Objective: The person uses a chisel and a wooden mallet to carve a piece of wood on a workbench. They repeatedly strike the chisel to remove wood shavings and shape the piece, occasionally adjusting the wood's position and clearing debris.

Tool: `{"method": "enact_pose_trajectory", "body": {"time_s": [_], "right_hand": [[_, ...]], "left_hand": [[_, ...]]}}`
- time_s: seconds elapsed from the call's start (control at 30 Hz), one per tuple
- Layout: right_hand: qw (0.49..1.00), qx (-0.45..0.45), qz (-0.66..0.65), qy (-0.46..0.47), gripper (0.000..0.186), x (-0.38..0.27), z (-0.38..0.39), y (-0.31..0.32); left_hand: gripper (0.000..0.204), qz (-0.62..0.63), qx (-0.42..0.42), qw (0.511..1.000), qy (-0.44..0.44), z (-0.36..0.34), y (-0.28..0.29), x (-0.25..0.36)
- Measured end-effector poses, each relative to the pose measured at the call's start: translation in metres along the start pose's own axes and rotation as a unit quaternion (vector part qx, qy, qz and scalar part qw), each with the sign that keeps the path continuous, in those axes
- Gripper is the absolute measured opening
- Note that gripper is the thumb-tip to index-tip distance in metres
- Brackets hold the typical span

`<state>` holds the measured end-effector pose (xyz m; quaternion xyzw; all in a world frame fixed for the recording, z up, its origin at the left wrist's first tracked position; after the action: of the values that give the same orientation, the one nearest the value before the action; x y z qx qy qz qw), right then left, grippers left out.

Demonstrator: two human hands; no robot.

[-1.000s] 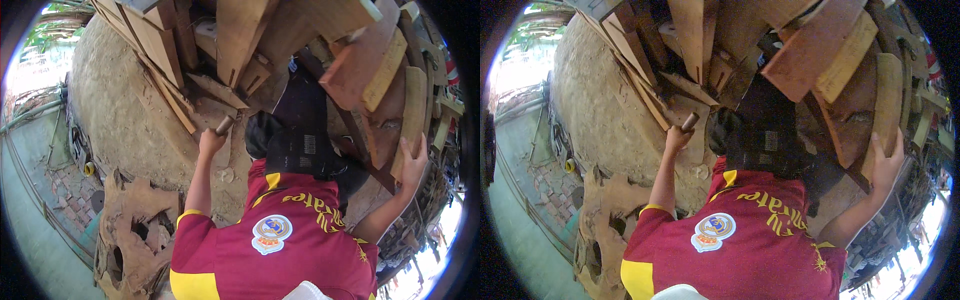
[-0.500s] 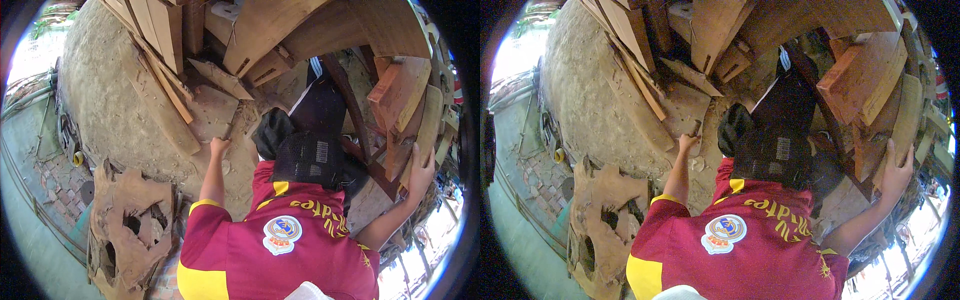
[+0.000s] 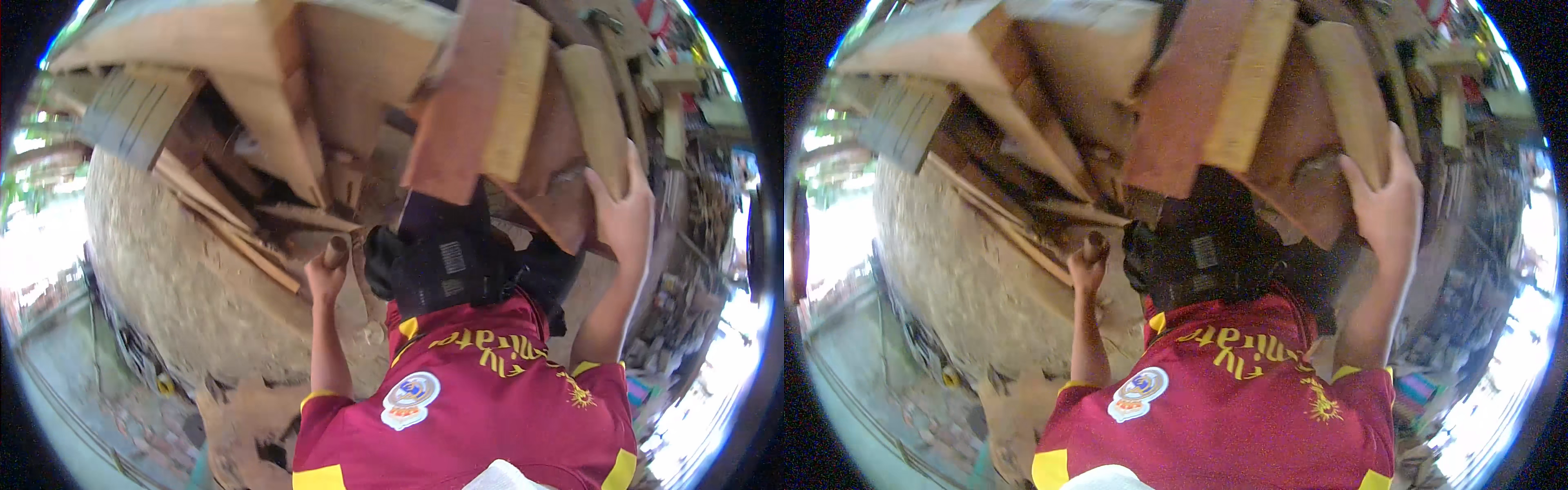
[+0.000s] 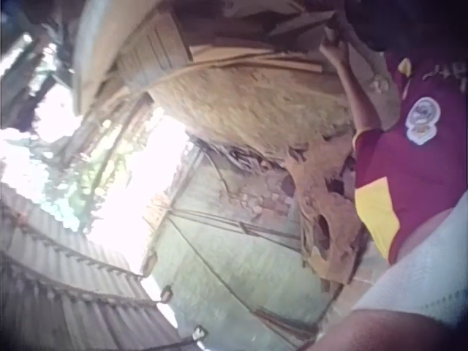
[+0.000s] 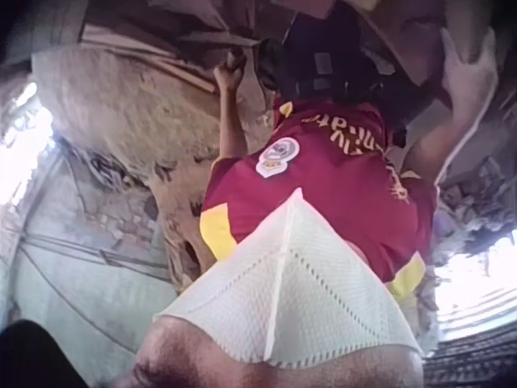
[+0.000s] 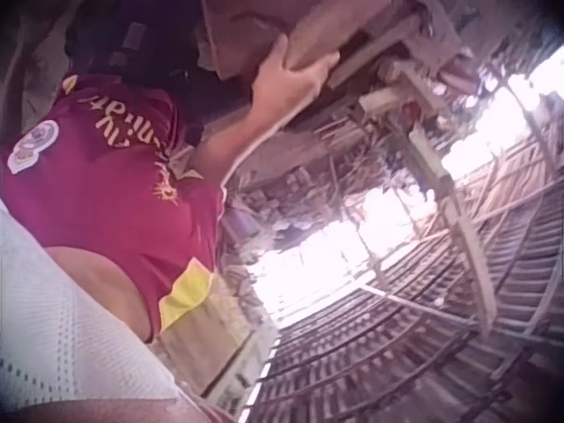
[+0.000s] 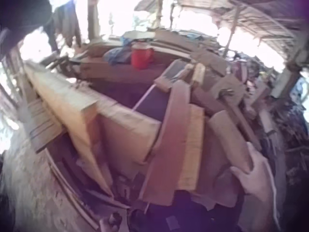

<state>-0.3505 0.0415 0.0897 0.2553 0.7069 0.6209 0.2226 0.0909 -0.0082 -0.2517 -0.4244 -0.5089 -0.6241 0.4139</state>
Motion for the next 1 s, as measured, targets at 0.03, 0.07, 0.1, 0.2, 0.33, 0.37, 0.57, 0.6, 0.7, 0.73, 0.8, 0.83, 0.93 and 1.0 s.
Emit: {"method": "enact_pose_trajectory", "body": {"time_s": [0.03, 0.07, 0.1, 0.2, 0.33, 0.37, 0.57, 0.6, 0.7, 0.73, 0.8, 0.83, 0.93, 1.0], "right_hand": [[1.000, 0.023, -0.001, 0.013, 0.075, 0.009, 0.002, -0.006], [1.000, 0.021, -0.003, 0.012, 0.075, 0.011, 0.001, -0.007], [1.000, 0.017, 0.000, 0.009, 0.076, 0.010, 0.003, -0.004], [0.999, 0.027, -0.014, 0.016, 0.075, 0.009, 0.003, -0.005], [0.999, 0.020, -0.035, 0.026, 0.077, 0.009, 0.004, -0.010], [0.999, 0.012, -0.041, 0.024, 0.077, 0.009, 0.005, -0.010], [0.994, 0.038, -0.088, 0.049, 0.078, 0.013, 0.008, -0.007], [0.993, 0.043, -0.096, 0.055, 0.078, 0.014, 0.009, -0.008], [0.985, 0.068, -0.143, 0.071, 0.078, 0.019, 0.008, -0.011], [0.981, 0.075, -0.159, 0.077, 0.078, 0.021, 0.008, -0.011], [0.977, 0.073, -0.186, 0.070, 0.078, 0.025, 0.009, -0.013], [0.975, 0.073, -0.200, 0.067, 0.078, 0.027, 0.009, -0.014], [0.973, 0.069, -0.213, 0.062, 0.078, 0.031, 0.009, -0.015], [0.972, 0.076, -0.211, 0.069, 0.078, 0.032, 0.010, -0.017]], "left_hand": [[0.027, 0.011, -0.014, 1.000, -0.020, -0.013, -0.002, 0.042], [0.027, 0.019, -0.022, 0.999, -0.036, -0.022, 0.000, 0.087], [0.027, 0.031, -0.033, 0.998, -0.049, -0.030, 0.001, 0.126], [0.024, -0.038, -0.050, 0.983, -0.174, -0.045, -0.001, 0.224], [0.027, 0.022, -0.060, 0.926, -0.373, -0.030, -0.040, 0.337], [0.027, 0.016, -0.084, 0.921, -0.381, -0.023, -0.054, 0.353], [0.034, -0.167, -0.205, 0.896, -0.356, 0.006, -0.131, 0.391], [0.034, -0.200, -0.205, 0.897, -0.337, 0.006, -0.138, 0.386], [0.031, -0.198, -0.201, 0.903, -0.325, 0.009, -0.148, 0.383], [0.029, -0.189, -0.212, 0.904, -0.319, 0.010, -0.152, 0.382], [0.028, -0.198, -0.227, 0.899, -0.318, 0.016, -0.160, 0.384], [0.028, -0.202, -0.233, 0.897, -0.318, 0.018, -0.163, 0.385], [0.029, -0.168, -0.270, 0.894, -0.317, 0.020, -0.171, 0.387], [0.030, -0.153, -0.291, 0.888, -0.320, 0.022, -0.175, 0.390]]}}
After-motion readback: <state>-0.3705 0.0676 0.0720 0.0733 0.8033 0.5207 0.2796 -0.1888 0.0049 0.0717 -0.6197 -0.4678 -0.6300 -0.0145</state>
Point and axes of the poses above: each hand's wrist, its own z-axis away from the middle knuckle, its own y-axis out of the back of the hand, x = y × z, the point moved 8 cm from there along -z, towards the middle knuckle, and after that the axes turned 13 degrees about z, right-handed, at the moved point
